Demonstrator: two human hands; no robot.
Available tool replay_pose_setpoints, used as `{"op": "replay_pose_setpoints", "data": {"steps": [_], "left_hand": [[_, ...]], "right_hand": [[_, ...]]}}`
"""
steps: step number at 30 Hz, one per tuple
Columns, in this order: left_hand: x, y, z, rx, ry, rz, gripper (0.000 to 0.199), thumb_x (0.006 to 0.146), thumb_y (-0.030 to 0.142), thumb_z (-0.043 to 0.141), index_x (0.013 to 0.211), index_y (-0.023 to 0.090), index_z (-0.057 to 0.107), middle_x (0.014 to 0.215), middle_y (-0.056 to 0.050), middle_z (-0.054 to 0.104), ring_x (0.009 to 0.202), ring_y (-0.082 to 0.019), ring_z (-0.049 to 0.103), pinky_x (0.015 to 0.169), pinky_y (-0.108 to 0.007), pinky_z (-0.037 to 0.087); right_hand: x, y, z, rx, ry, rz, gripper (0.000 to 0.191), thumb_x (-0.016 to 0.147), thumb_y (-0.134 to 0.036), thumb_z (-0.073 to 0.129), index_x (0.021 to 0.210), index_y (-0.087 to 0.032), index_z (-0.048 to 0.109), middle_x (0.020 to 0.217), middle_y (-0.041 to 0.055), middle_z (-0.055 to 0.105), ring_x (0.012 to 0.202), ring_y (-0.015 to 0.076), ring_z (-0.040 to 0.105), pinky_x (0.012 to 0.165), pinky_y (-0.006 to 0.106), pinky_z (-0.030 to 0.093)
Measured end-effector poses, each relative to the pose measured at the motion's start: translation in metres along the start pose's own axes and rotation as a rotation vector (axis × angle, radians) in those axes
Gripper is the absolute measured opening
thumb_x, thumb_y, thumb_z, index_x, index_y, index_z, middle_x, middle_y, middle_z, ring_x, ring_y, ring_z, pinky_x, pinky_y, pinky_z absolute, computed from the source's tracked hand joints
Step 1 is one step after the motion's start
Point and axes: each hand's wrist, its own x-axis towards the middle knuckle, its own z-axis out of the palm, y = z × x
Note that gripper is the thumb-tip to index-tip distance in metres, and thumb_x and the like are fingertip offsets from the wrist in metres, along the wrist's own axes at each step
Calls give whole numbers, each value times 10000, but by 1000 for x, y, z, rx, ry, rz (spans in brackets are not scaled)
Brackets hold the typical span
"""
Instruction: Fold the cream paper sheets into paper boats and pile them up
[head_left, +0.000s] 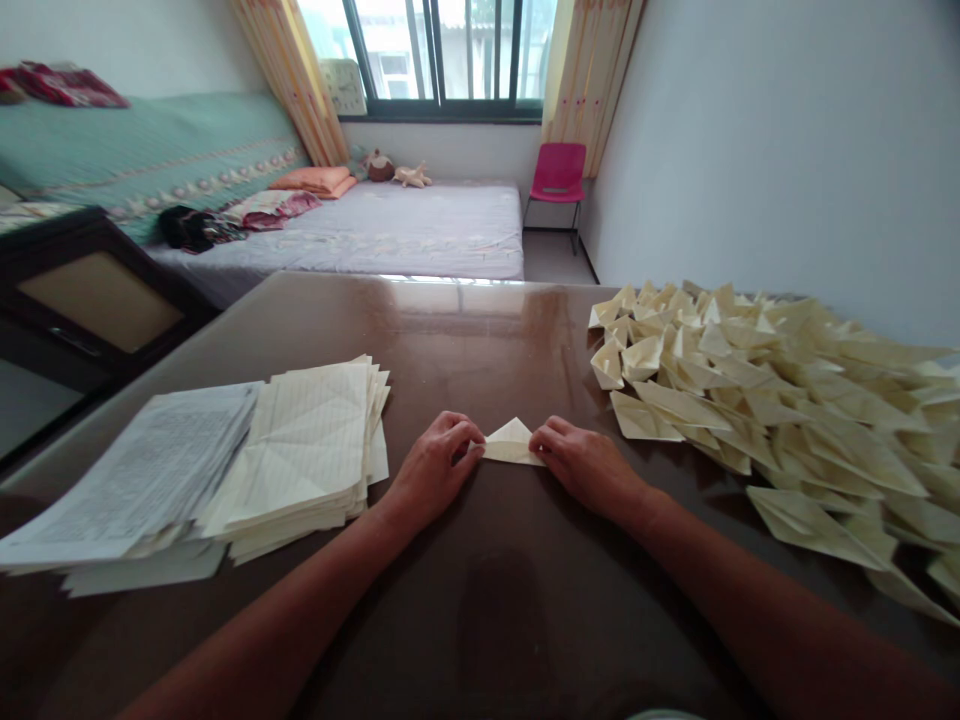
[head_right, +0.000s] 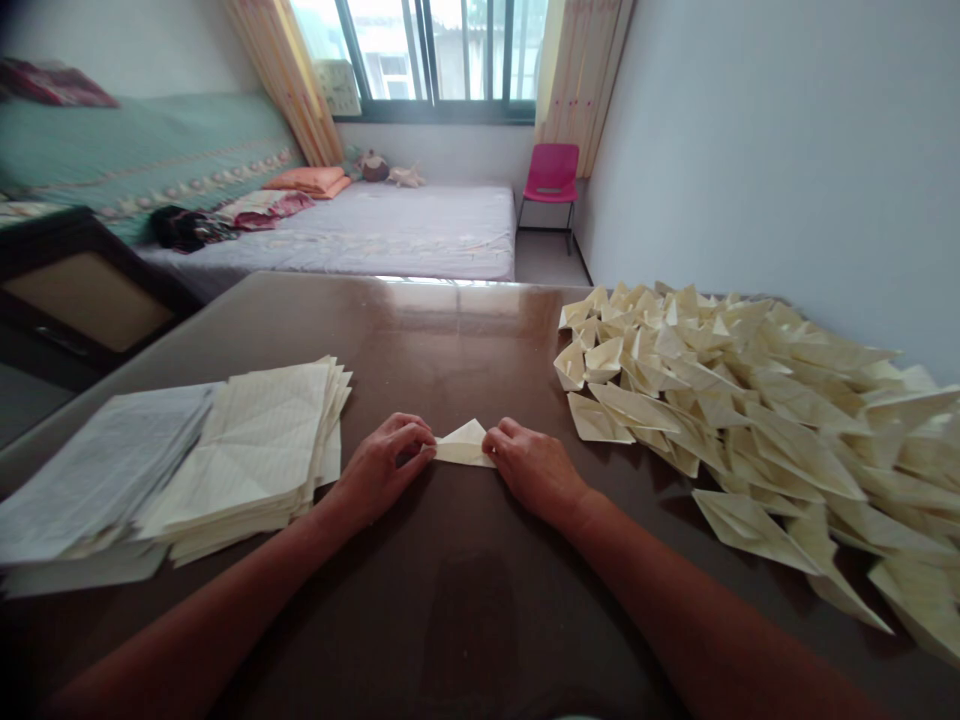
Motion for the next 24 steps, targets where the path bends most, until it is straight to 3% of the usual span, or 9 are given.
{"op": "replay_pose_setpoints", "data": {"steps": [4, 12, 18, 24], "left_hand": [[-1, -1, 0, 130, -21, 106, 123, 900, 211, 516, 869, 205, 635, 944, -26, 610, 874, -146, 585, 804, -279, 483], [-6, 2, 0, 382, -100, 266, 181, 950, 218, 443, 957, 188, 621, 878, -43, 653, 846, -168, 571, 761, -284, 496], [-9, 7, 1, 363, -79, 331, 168, 938, 194, 459, 1020, 182, 605, 981, -67, 656, 1010, -196, 574, 879, -335, 508], [-10, 6, 3, 313, -40, 302, 227, 947, 170, 412, 1036, 189, 620, 1057, -62, 645, 947, -163, 612, 842, -304, 527]], "right_hand": [[0, -3, 0, -3, -14, 9, 242, 978, -314, 360, 976, -238, 590, 975, 21, 588, 756, 127, 584, 615, 250, 320], [0, -5, -1, -3, -27, 16, 249, 978, -312, 349, 1002, -236, 585, 992, 29, 583, 764, 130, 584, 616, 247, 324], [-1, -6, 0, -27, -17, 9, 246, 978, -311, 344, 999, -240, 579, 978, 25, 580, 745, 134, 580, 602, 252, 317], [0, -7, -1, -38, -32, 19, 237, 975, -315, 355, 1005, -241, 578, 987, 29, 585, 757, 139, 590, 608, 254, 327]]}}
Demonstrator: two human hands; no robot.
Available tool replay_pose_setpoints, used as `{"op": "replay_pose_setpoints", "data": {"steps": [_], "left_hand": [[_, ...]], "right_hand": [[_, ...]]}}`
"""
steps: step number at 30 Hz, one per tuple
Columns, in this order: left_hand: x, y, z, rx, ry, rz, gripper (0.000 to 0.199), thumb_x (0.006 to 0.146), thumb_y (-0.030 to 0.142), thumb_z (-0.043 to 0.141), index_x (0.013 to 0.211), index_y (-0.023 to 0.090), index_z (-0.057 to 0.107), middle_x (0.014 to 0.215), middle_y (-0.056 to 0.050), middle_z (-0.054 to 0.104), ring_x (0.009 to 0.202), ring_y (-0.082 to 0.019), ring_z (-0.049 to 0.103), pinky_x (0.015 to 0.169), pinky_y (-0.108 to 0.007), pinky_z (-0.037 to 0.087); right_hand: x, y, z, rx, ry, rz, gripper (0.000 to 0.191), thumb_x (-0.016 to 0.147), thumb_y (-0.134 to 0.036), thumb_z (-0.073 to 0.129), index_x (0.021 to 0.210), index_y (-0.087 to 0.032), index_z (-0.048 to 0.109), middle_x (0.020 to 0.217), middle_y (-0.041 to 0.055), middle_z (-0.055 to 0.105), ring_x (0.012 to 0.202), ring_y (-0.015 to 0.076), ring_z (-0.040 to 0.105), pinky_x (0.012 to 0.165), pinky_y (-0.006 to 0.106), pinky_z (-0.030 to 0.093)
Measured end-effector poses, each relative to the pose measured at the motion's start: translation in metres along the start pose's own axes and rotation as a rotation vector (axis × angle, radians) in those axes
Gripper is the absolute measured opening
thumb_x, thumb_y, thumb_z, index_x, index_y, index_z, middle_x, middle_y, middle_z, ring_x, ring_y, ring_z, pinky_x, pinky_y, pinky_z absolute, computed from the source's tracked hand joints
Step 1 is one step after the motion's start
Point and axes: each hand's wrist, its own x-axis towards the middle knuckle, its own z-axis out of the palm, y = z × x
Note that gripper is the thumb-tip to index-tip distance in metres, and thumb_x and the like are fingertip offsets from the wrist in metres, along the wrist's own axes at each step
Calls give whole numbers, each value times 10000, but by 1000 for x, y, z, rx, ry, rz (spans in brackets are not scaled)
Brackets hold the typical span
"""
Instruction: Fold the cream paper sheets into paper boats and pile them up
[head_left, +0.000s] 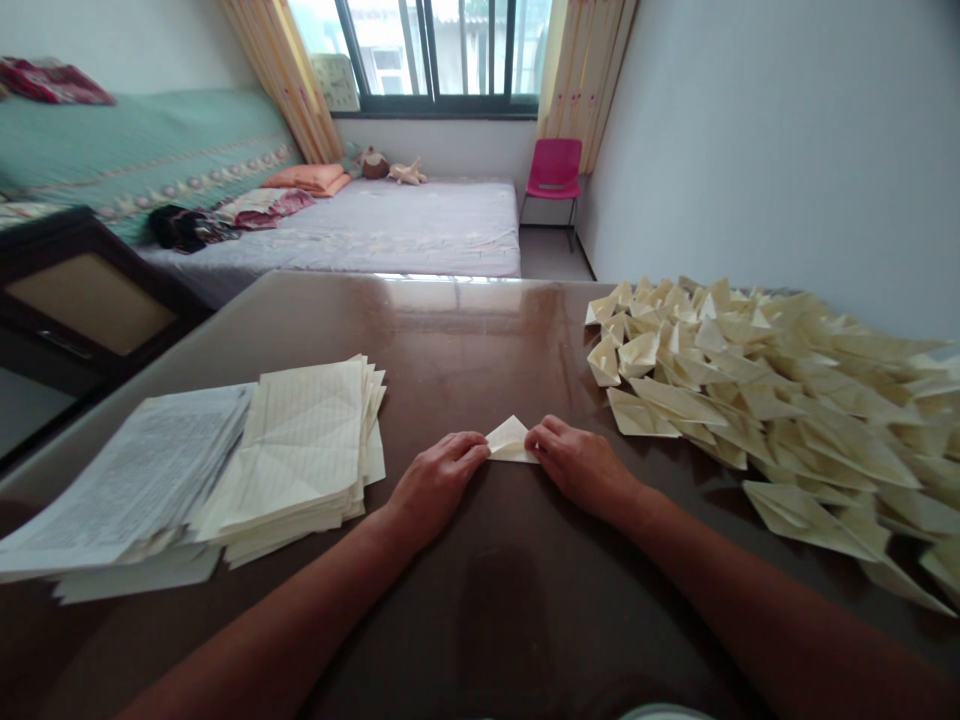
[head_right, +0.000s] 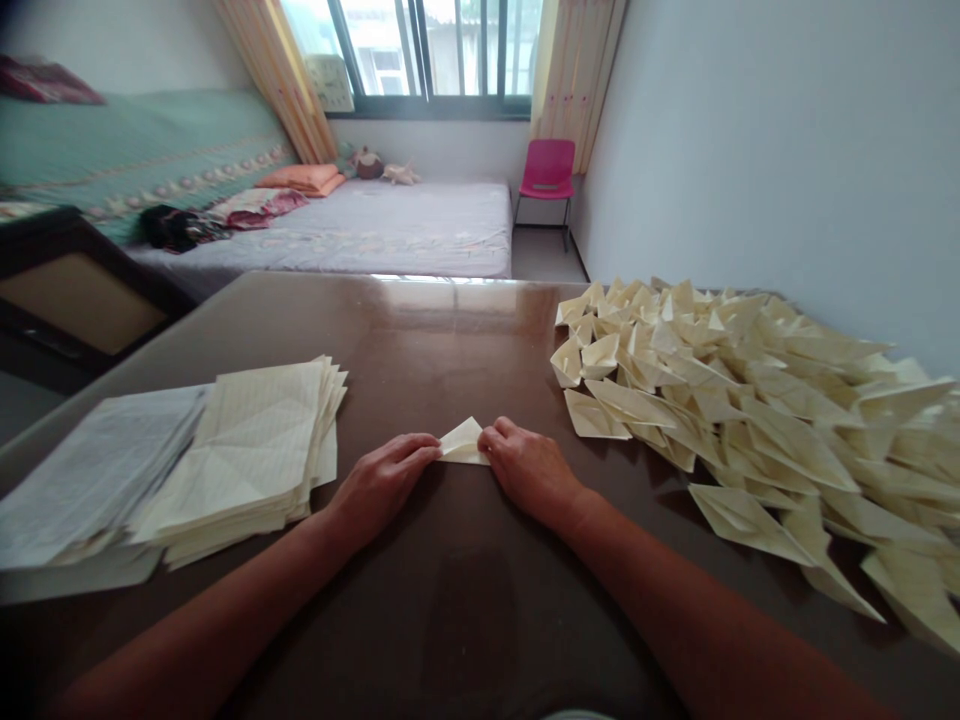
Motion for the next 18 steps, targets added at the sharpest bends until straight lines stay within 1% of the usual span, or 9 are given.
{"op": "replay_pose_setpoints", "data": {"steps": [6, 9, 11, 14, 16, 18], "left_hand": [[-2, -3, 1, 13, -48, 37, 187, 943, 186, 450, 1020, 188, 620, 1002, -55, 658, 932, -174, 587, 822, -294, 514], [-2, -6, 1, 18, -45, 24, 192, 947, 194, 444, 1018, 192, 622, 989, -45, 670, 903, -174, 587, 803, -293, 508], [-1, -8, 2, 6, -33, -13, 197, 951, 202, 436, 1025, 200, 618, 993, -36, 674, 896, -170, 595, 807, -294, 504], [2, -11, 4, -54, 6, -116, 202, 950, 203, 431, 1072, 209, 592, 1009, -31, 658, 926, -162, 605, 846, -293, 496], [4, -12, 7, -86, 33, -192, 226, 935, 186, 443, 1127, 208, 561, 1060, -42, 619, 947, -158, 602, 858, -290, 495], [6, -12, 9, -90, 44, -236, 263, 916, 166, 455, 1163, 204, 535, 1127, -59, 557, 964, -157, 588, 859, -290, 496]], "right_hand": [[-1, 0, 0, -3, 7, -6, 223, 972, -306, 365, 999, -242, 577, 991, 30, 587, 758, 140, 585, 603, 248, 323], [-1, 0, 0, -16, 9, -5, 225, 973, -312, 363, 1001, -244, 576, 986, 28, 587, 750, 141, 586, 585, 253, 310], [-1, 0, 1, -19, 11, -5, 229, 974, -310, 357, 1006, -245, 574, 985, 28, 588, 747, 141, 588, 582, 257, 309], [-1, 0, 1, -19, 17, -14, 232, 975, -309, 351, 1007, -243, 572, 984, 27, 589, 746, 143, 590, 585, 259, 312], [-1, 0, 1, -18, 22, -18, 229, 974, -307, 352, 1004, -243, 570, 983, 27, 589, 749, 144, 591, 584, 258, 313], [-1, 0, 2, -13, 27, -14, 223, 972, -302, 356, 999, -244, 570, 976, 25, 586, 750, 144, 591, 585, 255, 318]]}}
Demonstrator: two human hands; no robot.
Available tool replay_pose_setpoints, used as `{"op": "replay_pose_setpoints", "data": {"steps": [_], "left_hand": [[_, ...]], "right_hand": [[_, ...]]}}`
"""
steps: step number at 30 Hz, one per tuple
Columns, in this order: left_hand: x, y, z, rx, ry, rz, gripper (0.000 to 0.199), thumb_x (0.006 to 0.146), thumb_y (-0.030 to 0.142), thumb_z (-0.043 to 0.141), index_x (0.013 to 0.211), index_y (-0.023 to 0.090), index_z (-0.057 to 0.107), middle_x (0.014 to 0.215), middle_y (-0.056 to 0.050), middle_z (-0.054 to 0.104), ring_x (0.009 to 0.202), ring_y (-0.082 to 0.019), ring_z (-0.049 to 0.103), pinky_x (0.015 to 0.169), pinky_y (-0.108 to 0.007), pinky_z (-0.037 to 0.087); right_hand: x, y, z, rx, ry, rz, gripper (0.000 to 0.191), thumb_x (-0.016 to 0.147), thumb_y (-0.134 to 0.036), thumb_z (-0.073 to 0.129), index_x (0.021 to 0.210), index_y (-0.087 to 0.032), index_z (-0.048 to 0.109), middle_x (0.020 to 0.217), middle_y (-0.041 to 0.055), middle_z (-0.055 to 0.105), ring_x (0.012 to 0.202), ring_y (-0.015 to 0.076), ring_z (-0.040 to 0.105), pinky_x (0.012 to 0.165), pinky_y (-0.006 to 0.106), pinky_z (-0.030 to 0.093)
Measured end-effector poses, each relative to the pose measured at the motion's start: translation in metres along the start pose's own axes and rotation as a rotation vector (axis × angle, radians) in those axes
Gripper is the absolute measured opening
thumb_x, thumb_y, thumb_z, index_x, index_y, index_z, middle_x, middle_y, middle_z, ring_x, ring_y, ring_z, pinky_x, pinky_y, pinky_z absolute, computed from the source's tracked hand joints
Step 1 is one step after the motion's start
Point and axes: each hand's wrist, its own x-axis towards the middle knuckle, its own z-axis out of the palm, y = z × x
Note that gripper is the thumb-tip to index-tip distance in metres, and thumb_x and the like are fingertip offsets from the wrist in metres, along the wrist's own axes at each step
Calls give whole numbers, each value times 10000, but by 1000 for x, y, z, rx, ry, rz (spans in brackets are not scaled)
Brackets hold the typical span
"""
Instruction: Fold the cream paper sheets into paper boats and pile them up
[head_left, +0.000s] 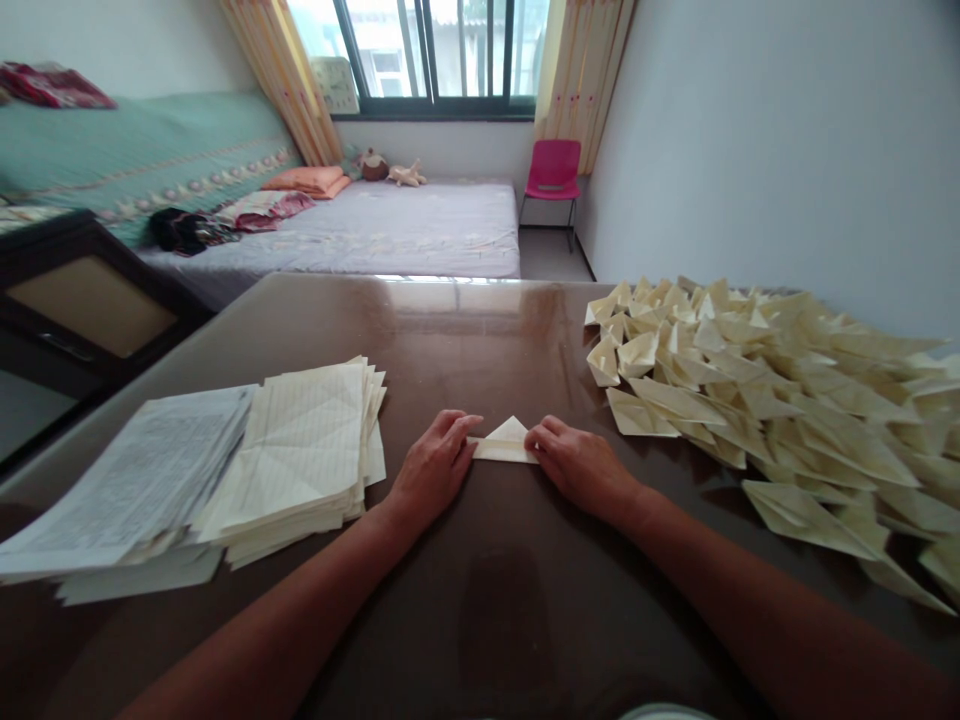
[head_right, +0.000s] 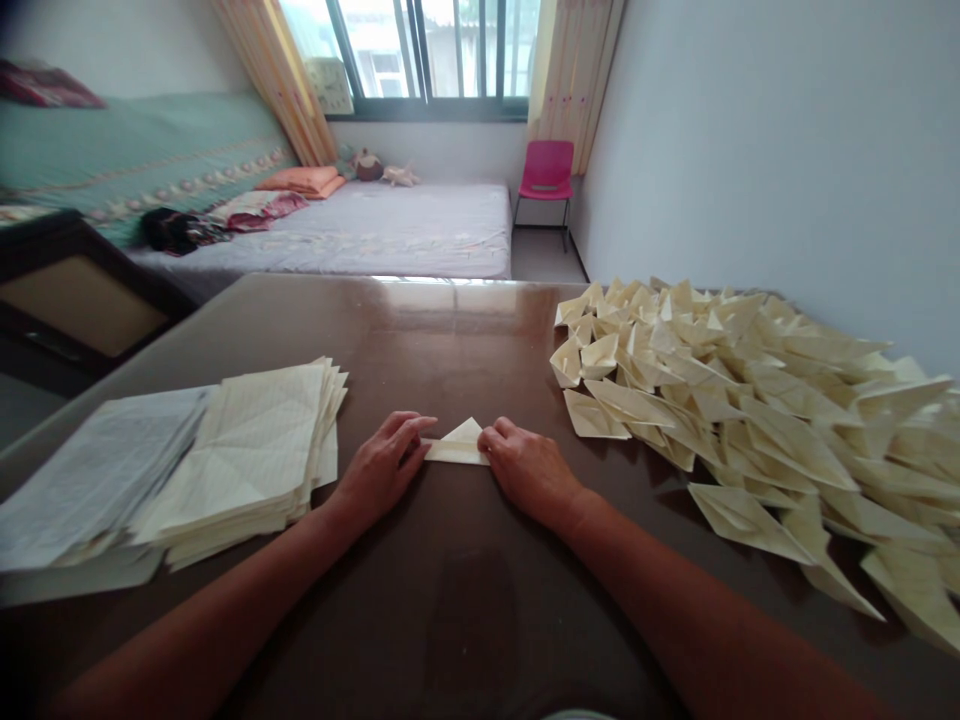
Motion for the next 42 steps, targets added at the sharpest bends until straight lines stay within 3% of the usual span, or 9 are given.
{"op": "replay_pose_setpoints", "data": {"steps": [3, 9, 13, 19, 23, 28, 36, 39, 42], "left_hand": [[1, 1, 2, 46, -17, -6, 216, 916, 171, 446, 1102, 195, 554, 1129, -69, 505, 988, -171, 557, 870, -308, 489], [0, 2, 0, 191, -92, 76, 187, 959, 223, 401, 919, 184, 580, 946, -51, 544, 924, -190, 521, 836, -323, 479], [-1, 1, 0, 221, -102, 115, 189, 966, 221, 393, 951, 183, 578, 943, -50, 552, 917, -188, 510, 827, -312, 473], [-2, 2, 2, 211, -85, 108, 150, 954, 257, 434, 946, 180, 563, 946, -52, 569, 919, -199, 514, 823, -326, 471], [-3, 1, 2, 176, -89, 98, 141, 953, 273, 441, 962, 186, 552, 968, -50, 568, 945, -200, 520, 846, -332, 463], [-3, 0, 0, 53, -40, -12, 153, 903, 287, 537, 1023, 192, 534, 1026, -45, 559, 915, -178, 555, 812, -300, 466], [-1, -5, -7, -209, -66, -209, 102, 875, 286, 559, 942, 211, 571, 833, 11, 628, 785, -146, 597, 735, -268, 452], [-1, -6, -11, -364, -79, -245, 123, 886, 312, 541, 944, 209, 575, 832, 14, 639, 769, -133, 602, 716, -252, 464], [0, -4, -12, -592, -100, -286, 151, 882, 332, 540, 929, 190, 559, 774, 22, 592, 654, -102, 567, 603, -214, 476]], "right_hand": [[0, 2, 2, 29, 8, 3, 218, 970, -293, 360, 998, -242, 570, 986, 26, 577, 754, 143, 591, 609, 249, 347], [6, 10, 10, 168, 85, 53, 261, 911, -347, 505, 1140, -226, 536, 1130, 56, 556, 892, 168, 598, 740, 256, 414], [13, 14, 13, 257, 74, 87, 284, 852, -355, 598, 1112, -247, 565, 1056, 33, 606, 890, 164, 600, 723, 254, 412], [18, 16, 12, 363, 4, 152, 295, 721, -357, 726, 953, -237, 590, 823, -27, 651, 692, 130, 572, 578, 238, 340], [18, 16, 10, 422, -17, 163, 284, 676, -350, 753, 849, -221, 569, 732, -40, 626, 645, 119, 549, 559, 230, 316], [14, 15, 11, 480, 30, 132, 261, 678, -341, 744, 790, -216, 544, 687, -46, 575, 590, 105, 492, 524, 220, 295], [8, 19, 13, 624, 64, 85, 235, 738, -355, 713, 781, -210, 533, 642, -54, 553, 585, 105, 485, 552, 222, 340], [8, 18, 12, 705, 88, 56, 225, 754, -343, 700, 774, -206, 523, 643, -54, 539, 582, 99, 464, 553, 219, 354], [8, 17, 12, 733, 122, 46, 212, 762, -327, 692, 765, -204, 520, 624, -59, 512, 565, 94, 432, 539, 216, 345]]}}
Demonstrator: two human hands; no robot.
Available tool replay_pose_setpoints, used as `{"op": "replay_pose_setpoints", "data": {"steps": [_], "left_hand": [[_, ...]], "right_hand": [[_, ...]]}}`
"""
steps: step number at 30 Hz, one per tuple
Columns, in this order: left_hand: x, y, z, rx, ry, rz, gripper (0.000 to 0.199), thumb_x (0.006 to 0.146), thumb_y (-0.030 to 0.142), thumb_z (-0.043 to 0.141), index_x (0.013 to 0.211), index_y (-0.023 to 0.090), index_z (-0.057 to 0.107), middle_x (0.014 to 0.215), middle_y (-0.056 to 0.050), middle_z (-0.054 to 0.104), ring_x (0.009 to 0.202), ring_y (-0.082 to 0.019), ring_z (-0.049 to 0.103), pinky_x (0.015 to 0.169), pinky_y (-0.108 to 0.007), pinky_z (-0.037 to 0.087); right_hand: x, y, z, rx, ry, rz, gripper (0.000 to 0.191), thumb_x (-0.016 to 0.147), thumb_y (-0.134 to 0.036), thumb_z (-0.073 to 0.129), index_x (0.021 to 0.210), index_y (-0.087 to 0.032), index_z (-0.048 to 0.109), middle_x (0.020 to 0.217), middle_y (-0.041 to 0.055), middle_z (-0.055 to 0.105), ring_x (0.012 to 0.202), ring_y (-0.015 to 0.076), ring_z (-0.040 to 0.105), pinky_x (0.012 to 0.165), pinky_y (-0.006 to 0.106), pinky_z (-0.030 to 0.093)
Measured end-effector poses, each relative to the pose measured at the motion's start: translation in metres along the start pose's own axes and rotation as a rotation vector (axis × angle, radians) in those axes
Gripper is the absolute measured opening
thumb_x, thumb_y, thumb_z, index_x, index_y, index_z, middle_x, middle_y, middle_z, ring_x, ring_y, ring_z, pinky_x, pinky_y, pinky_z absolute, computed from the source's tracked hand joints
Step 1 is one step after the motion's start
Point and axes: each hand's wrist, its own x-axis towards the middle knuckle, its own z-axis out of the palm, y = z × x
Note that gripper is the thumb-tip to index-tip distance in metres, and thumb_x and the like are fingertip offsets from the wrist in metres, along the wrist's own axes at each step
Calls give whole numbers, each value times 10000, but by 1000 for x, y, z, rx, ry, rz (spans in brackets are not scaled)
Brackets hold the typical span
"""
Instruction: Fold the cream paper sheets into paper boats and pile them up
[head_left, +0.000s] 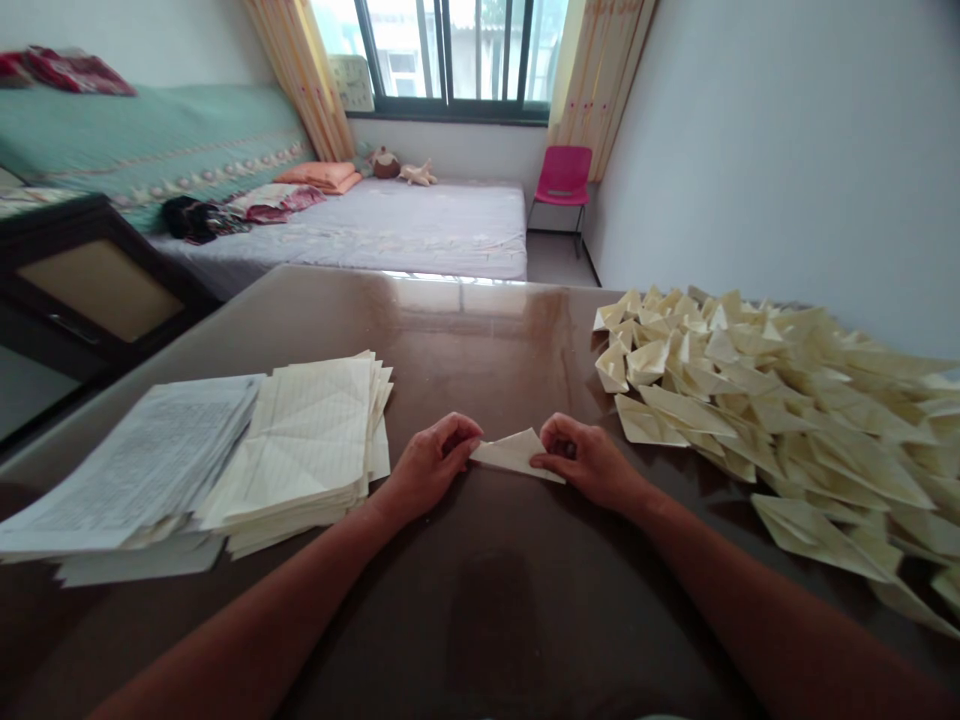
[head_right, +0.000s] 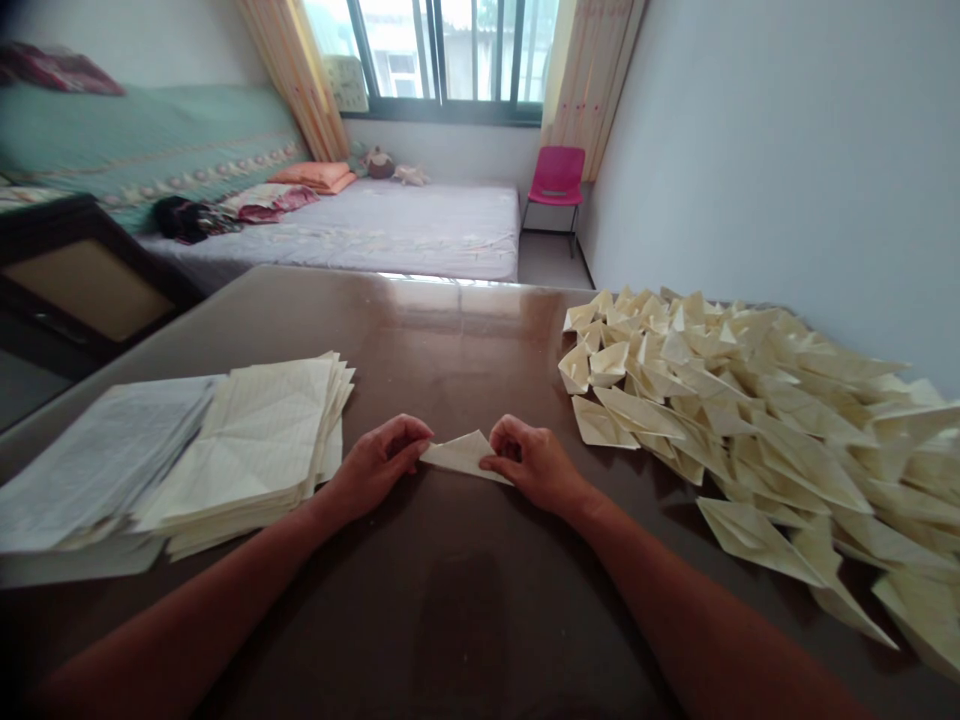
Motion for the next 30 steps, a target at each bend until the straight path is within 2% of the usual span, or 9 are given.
{"op": "replay_pose_setpoints", "data": {"steps": [5, 9, 13, 19, 23, 26, 30], "left_hand": [[1, 3, 5, -272, -33, -67, 195, 852, 350, 578, 901, 178, 503, 709, 35, 564, 550, -80, 542, 464, -172, 446], [1, 5, 7, -322, -36, -116, 228, 859, 392, 564, 879, 171, 509, 634, 35, 577, 523, -89, 549, 436, -168, 431], [-1, 13, 4, -328, -10, -135, 261, 811, 400, 627, 877, 158, 557, 628, 47, 561, 483, -53, 482, 412, -139, 348], [-2, 21, 0, -431, -140, -221, 304, 806, 427, 627, 913, 159, 533, 608, 59, 527, 425, -22, 407, 382, -116, 274], [-1, 16, 3, -388, -112, -181, 286, 815, 426, 607, 893, 164, 524, 628, 50, 534, 484, -60, 511, 385, -126, 373], [-1, 13, 5, -302, -69, -136, 252, 838, 396, 576, 902, 154, 546, 660, 24, 583, 536, -80, 556, 452, -166, 474], [-3, 12, 7, -242, -12, -119, 283, 842, 383, 583, 985, 139, 594, 721, -12, 636, 606, -102, 596, 524, -198, 528]], "right_hand": [[1, 1, 0, 52, 45, 12, 205, 771, -328, 684, 773, -198, 527, 652, -53, 514, 576, 90, 428, 538, 214, 344], [2, 3, 1, 124, 33, 41, 218, 779, -346, 672, 787, -194, 515, 674, -47, 511, 603, 94, 435, 546, 213, 352], [1, 0, 1, 137, -7, 40, 226, 777, -348, 671, 788, -193, 508, 664, -49, 491, 596, 92, 416, 541, 213, 346], [0, -3, -1, 134, -19, 26, 247, 777, -379, 660, 781, -196, 494, 658, -48, 477, 587, 94, 406, 528, 216, 338], [0, -2, 1, 140, -6, 47, 240, 786, -382, 647, 785, -197, 495, 658, -46, 483, 586, 97, 414, 524, 217, 336], [0, 0, 2, 144, 20, 63, 241, 794, -392, 638, 790, -198, 496, 666, -40, 505, 594, 102, 435, 534, 218, 349], [0, 1, 3, 157, 62, 66, 260, 801, -421, 629, 791, -200, 492, 675, -33, 522, 596, 107, 454, 538, 222, 362]]}}
